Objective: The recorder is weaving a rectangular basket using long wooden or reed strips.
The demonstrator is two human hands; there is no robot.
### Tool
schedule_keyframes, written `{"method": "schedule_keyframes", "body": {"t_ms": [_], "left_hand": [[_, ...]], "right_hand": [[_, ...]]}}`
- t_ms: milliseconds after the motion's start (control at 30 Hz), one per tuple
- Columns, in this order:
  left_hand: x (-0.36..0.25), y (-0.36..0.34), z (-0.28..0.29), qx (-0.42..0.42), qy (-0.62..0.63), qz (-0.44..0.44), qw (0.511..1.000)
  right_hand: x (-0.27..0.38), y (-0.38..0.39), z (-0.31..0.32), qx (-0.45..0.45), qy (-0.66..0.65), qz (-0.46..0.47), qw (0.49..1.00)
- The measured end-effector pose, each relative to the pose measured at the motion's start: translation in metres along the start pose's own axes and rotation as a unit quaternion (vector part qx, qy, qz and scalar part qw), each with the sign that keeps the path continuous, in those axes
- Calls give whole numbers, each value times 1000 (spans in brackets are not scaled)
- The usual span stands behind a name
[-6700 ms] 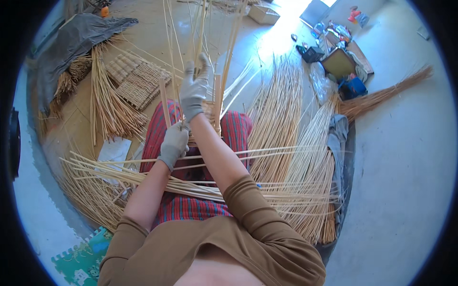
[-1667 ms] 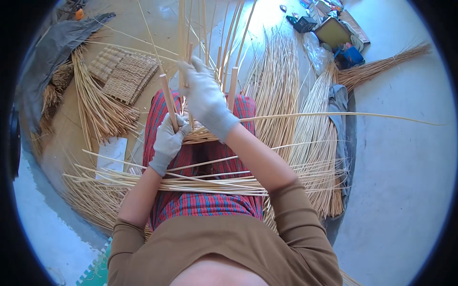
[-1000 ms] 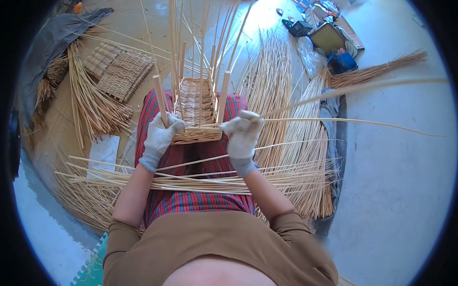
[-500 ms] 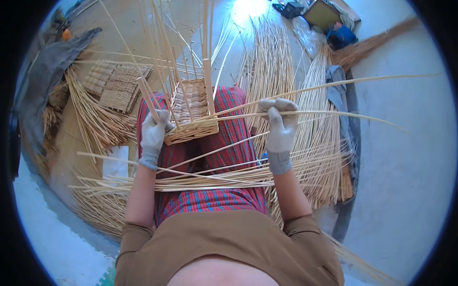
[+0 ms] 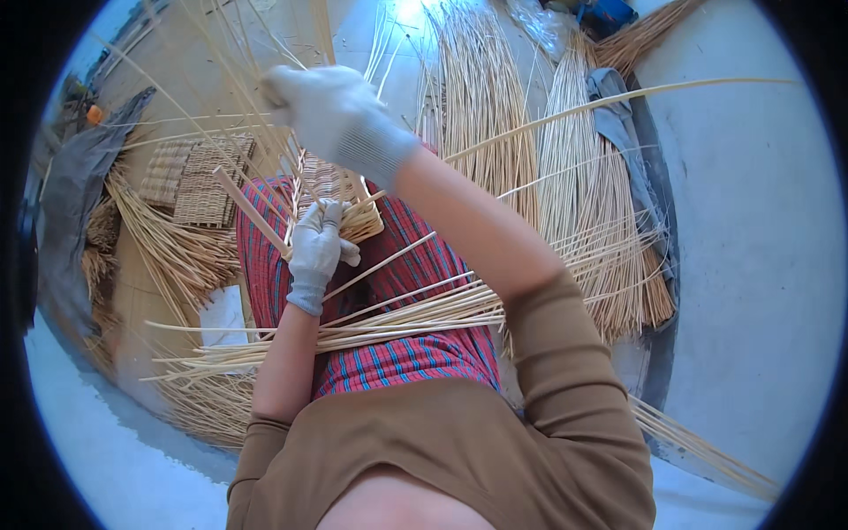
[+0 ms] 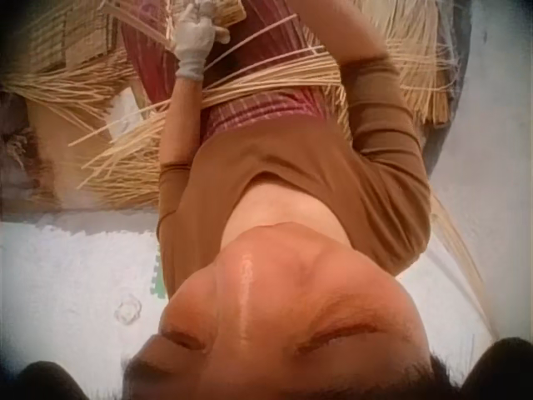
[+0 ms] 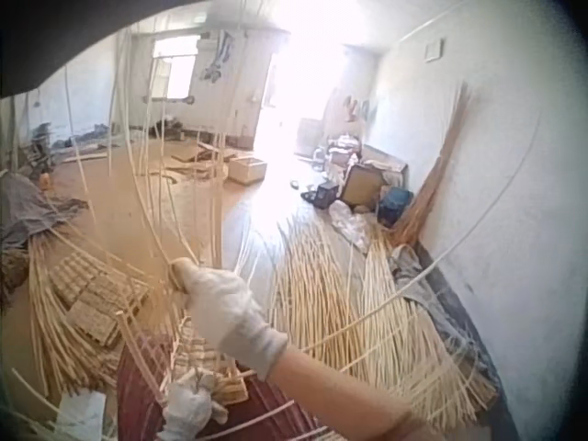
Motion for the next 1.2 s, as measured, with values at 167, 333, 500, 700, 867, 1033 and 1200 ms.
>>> {"method": "schedule_keyframes", "body": {"t_ms": [167, 333, 500, 700, 867, 1033, 1200], "left_hand": [[-11, -1, 6, 2, -56, 28, 998], [-24, 30, 27, -183, -101, -248, 946], [-19, 42, 97, -325, 43, -207, 922], [-3, 108, 82, -49, -471, -225, 851], [10, 104, 60, -75, -397, -242, 882], [-14, 104, 71, -76, -345, -278, 893], [10, 91, 106, -128, -306, -172, 927]], "right_hand": [[-68, 29, 43, 111, 309, -188, 926], [2, 83, 26, 187, 338, -140, 912], [-12, 158, -36, 153, 293, 82, 940], [42, 140, -13, 125, 75, -50, 988], [67, 213, -28, 254, -261, -310, 878], [41, 182, 20, -34, -478, -271, 835], [21, 150, 74, -338, -256, -280, 861]]}}
Point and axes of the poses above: each hand's wrist, its own y-axis away from the middle knuckle, its own z-axis out of the back of the hand, x = y × z, the point moved 1 cm from there along -y, towards the middle knuckle, and after that the axes turned 13 degrees about -y, right-handed, at the moved point
